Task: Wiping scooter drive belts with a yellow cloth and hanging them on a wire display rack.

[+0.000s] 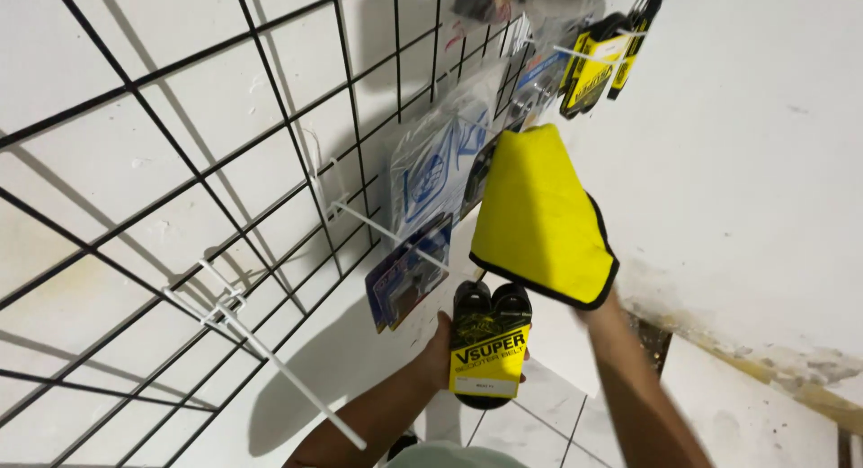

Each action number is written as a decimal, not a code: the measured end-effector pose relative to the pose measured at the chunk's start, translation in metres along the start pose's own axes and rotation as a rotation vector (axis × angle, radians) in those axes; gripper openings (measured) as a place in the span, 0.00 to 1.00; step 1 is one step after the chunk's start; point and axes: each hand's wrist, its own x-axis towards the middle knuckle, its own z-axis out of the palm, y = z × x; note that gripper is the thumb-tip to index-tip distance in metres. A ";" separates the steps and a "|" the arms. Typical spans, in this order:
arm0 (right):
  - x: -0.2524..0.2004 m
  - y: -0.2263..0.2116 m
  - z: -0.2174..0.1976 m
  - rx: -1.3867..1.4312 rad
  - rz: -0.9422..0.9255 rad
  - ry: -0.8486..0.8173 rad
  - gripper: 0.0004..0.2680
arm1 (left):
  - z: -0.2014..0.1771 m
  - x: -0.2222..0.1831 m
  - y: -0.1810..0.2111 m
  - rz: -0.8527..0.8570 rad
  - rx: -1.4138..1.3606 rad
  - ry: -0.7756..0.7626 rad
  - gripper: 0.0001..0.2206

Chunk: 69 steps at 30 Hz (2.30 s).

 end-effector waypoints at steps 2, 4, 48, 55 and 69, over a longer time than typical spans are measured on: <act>-0.017 0.014 -0.010 0.074 0.057 -0.046 0.19 | -0.010 0.002 -0.011 0.029 0.021 0.006 0.54; -0.047 0.035 -0.011 0.145 0.123 -0.098 0.22 | -0.060 -0.001 -0.034 0.070 0.040 0.012 0.52; -0.106 -0.162 -0.053 -0.083 -0.455 0.608 0.19 | 0.244 0.167 -0.018 0.639 2.012 -0.020 0.29; -0.033 -0.184 -0.070 -0.014 -0.561 0.429 0.16 | 0.251 0.192 0.015 0.809 2.022 0.067 0.29; 0.114 -0.185 -0.114 0.159 -0.514 0.280 0.15 | 0.213 0.257 0.062 0.954 2.007 0.500 0.25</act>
